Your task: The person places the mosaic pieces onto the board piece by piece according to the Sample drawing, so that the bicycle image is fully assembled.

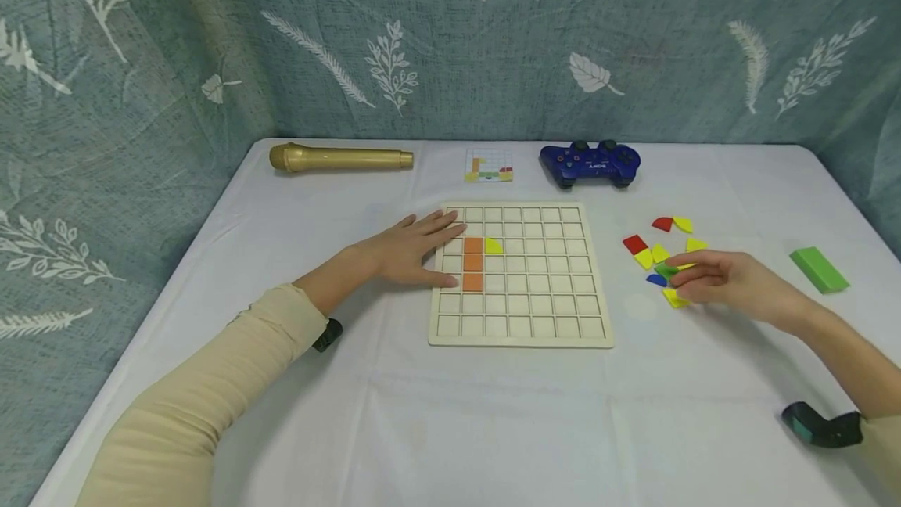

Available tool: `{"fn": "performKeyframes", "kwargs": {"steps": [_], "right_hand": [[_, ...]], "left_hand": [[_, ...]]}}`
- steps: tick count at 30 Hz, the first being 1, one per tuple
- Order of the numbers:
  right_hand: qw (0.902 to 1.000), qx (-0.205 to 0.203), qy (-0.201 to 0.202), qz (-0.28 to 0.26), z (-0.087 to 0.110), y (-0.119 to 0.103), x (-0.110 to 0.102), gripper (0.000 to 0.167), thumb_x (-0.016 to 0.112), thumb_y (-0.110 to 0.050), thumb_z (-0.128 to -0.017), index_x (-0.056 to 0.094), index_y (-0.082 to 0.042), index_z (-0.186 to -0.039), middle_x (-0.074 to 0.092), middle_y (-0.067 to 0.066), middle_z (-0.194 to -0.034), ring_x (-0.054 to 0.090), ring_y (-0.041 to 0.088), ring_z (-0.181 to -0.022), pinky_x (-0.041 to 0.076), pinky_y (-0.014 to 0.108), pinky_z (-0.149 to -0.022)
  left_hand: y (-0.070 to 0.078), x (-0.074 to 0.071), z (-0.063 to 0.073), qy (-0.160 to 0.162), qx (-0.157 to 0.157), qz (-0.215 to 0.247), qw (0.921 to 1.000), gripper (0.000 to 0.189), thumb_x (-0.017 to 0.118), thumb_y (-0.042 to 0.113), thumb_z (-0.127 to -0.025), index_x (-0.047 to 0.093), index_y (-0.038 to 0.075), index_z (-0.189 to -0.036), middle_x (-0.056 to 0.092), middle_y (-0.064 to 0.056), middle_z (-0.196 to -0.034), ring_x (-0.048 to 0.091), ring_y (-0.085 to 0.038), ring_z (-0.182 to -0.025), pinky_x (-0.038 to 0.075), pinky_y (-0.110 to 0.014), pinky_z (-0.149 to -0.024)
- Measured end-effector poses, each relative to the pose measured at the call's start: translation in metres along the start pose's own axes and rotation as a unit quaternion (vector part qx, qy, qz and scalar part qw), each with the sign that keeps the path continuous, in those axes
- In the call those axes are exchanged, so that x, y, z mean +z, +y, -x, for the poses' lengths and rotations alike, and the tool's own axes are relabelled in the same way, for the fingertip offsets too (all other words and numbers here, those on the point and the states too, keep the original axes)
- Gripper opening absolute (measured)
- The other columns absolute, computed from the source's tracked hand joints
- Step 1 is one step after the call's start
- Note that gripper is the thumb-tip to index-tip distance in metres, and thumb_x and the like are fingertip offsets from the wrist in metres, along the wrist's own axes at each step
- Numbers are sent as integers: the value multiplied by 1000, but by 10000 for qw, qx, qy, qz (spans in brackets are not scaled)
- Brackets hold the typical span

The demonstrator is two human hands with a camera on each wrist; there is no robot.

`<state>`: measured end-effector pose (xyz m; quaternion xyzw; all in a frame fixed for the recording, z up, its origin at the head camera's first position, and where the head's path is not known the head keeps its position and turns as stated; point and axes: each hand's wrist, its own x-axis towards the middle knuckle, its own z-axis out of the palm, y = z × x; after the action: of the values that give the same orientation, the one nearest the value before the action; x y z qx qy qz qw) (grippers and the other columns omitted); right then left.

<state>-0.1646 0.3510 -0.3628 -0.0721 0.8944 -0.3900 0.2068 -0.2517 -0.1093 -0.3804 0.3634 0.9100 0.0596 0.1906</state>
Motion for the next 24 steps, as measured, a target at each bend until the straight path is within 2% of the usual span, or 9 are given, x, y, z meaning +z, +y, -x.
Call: {"fn": "performKeyframes", "kwargs": {"steps": [3, 10, 17, 24], "right_hand": [[9984, -353, 264, 361, 1, 0, 6, 50, 70, -7, -87, 51, 6, -131, 65, 15, -107, 62, 10, -89, 52, 19, -75], [9886, -884, 632, 1037, 1, -1, 15, 44, 78, -2, -78, 62, 5, -118, 64, 5, -93, 57, 14, -81, 50, 17, -69], [9828, -1059, 567, 1403, 1, -3, 16, 42, 79, -2, -76, 64, 3, -115, 60, 1, -87, 53, 18, -78, 48, 19, -66], [9810, -1151, 504, 1481, 1, -5, 13, 39, 79, -3, -77, 65, 2, -113, 58, 0, -83, 52, 15, -73, 47, 20, -63]], "left_hand": [[0, 0, 0, 14, 12, -20, 10000, 93, 48, 69, -87, 7, 22, -155, -4, 0, -159, -5, -20, -144, 2, -49, -113], [0, 0, -1, -7, -13, -10, 10000, 93, 48, 69, -87, 7, 22, -155, -3, 0, -159, -5, -19, -144, 2, -49, -113], [1, -1, -1, -25, -35, -28, 10000, 93, 48, 69, -87, 6, 22, -155, -4, 1, -159, -5, -19, -144, 2, -49, -113], [2, -1, 0, -63, -41, -26, 10000, 94, 47, 71, -86, 6, 23, -155, -5, 1, -159, -6, -19, -144, 2, -49, -113]]}}
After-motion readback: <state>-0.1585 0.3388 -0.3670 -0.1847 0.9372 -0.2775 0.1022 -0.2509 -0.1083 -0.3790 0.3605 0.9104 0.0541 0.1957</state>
